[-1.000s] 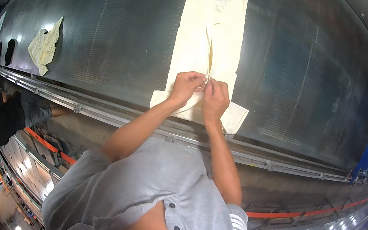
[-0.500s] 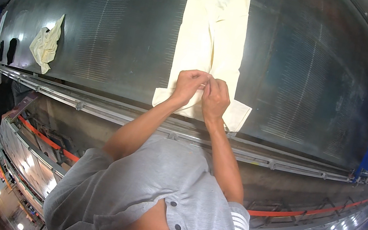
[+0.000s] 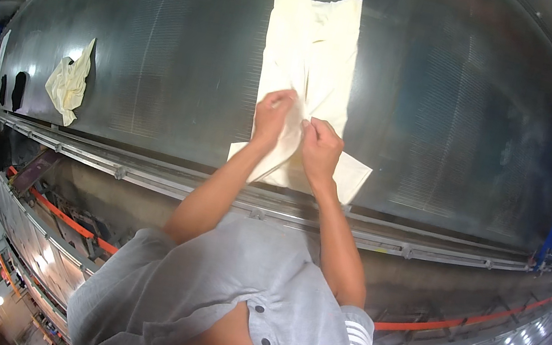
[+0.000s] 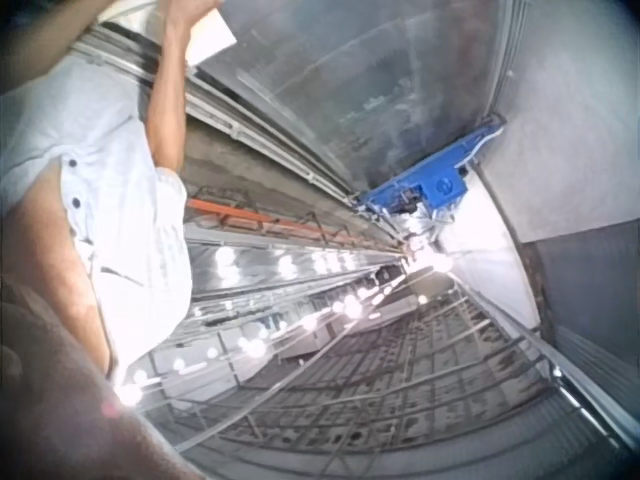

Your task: The person retrieves a purple screen printing frame from a stack, wipes it with a cloth, and places it on a conveyor table. They then use a measuring tape to mark the table surface and arrange black and white t-shirts on the table.

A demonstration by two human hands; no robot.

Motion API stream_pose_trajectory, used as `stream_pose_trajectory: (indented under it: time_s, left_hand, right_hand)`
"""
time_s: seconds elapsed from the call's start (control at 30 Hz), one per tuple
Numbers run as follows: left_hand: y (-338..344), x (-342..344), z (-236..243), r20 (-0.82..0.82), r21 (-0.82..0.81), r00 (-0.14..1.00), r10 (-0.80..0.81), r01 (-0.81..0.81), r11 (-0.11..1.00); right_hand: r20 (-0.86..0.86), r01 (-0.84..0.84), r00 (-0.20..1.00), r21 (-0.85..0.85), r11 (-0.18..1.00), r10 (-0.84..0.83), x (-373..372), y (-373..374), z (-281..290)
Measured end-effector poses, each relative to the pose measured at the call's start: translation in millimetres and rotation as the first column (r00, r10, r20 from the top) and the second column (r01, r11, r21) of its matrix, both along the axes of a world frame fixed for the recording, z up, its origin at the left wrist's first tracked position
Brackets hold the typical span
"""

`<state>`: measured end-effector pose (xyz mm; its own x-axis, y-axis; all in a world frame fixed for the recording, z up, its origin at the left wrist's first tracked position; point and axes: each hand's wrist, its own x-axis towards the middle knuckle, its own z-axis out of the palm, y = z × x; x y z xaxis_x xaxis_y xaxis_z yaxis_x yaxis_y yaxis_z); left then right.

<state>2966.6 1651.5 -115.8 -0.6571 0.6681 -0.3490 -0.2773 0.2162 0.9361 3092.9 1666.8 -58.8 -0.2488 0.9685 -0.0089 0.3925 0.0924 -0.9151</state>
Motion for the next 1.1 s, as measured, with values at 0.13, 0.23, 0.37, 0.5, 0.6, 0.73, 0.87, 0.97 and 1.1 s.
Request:
stream_pose_trajectory:
  time_s: [0.13, 0.23, 0.37, 0.5, 0.6, 0.73, 0.87, 0.97, 1.1]
  left_hand:
    - [10, -38, -13, 0.218, -0.002, 0.974, 0.064, -0.065, 0.998]
    - [-3, -20, 36, 0.624, 0.121, 0.749, -0.222, 0.188, 0.975]
    - [-30, 1, 39, 0.935, 0.207, 0.285, -0.212, 0.049, 0.977]
    - [-87, -29, 30, 0.926, 0.313, 0.313, -0.209, -0.331, 0.89]
    - [-120, -38, 60, 0.905, 0.372, 0.262, -0.335, -0.107, 0.922]
    - [-124, -80, 134, 0.562, 0.601, 0.778, -0.281, -0.151, 0.785]
    - [-129, -120, 176, 0.12, 0.552, 0.966, -0.228, 0.126, 0.824]
    - [-136, -126, 238, 0.056, 0.694, 0.977, -0.206, 0.11, 0.712]
    - [-171, -153, 254, -0.313, 0.537, 0.918, -0.242, 0.382, 0.752]
  right_hand:
    - [-0.748, -0.276, 0.601, -0.525, 0.806, -0.282, 23, 3, 63]
    - [-0.792, -0.302, 0.504, -0.535, 0.789, -0.344, 35, 11, 94]
    - [-0.788, -0.254, 0.583, -0.407, 0.877, -0.197, 63, 33, 108]
    - [-0.769, -0.23, 0.632, -0.305, 0.924, -0.096, 103, 50, 111]
    - [-0.67, -0.319, 0.732, -0.177, 0.931, 0.124, 104, 42, 135]
    - [-0.577, -0.256, 0.802, -0.097, 0.962, 0.155, 120, 16, 182]
    - [-0.509, -0.388, 0.772, 0.096, 0.917, 0.38, 130, 26, 167]
    - [-0.457, -0.206, 0.866, 0.044, 0.978, 0.203, 126, 10, 170]
    - [-0.421, -0.218, 0.873, 0.114, 0.969, 0.246, 131, -11, 181]
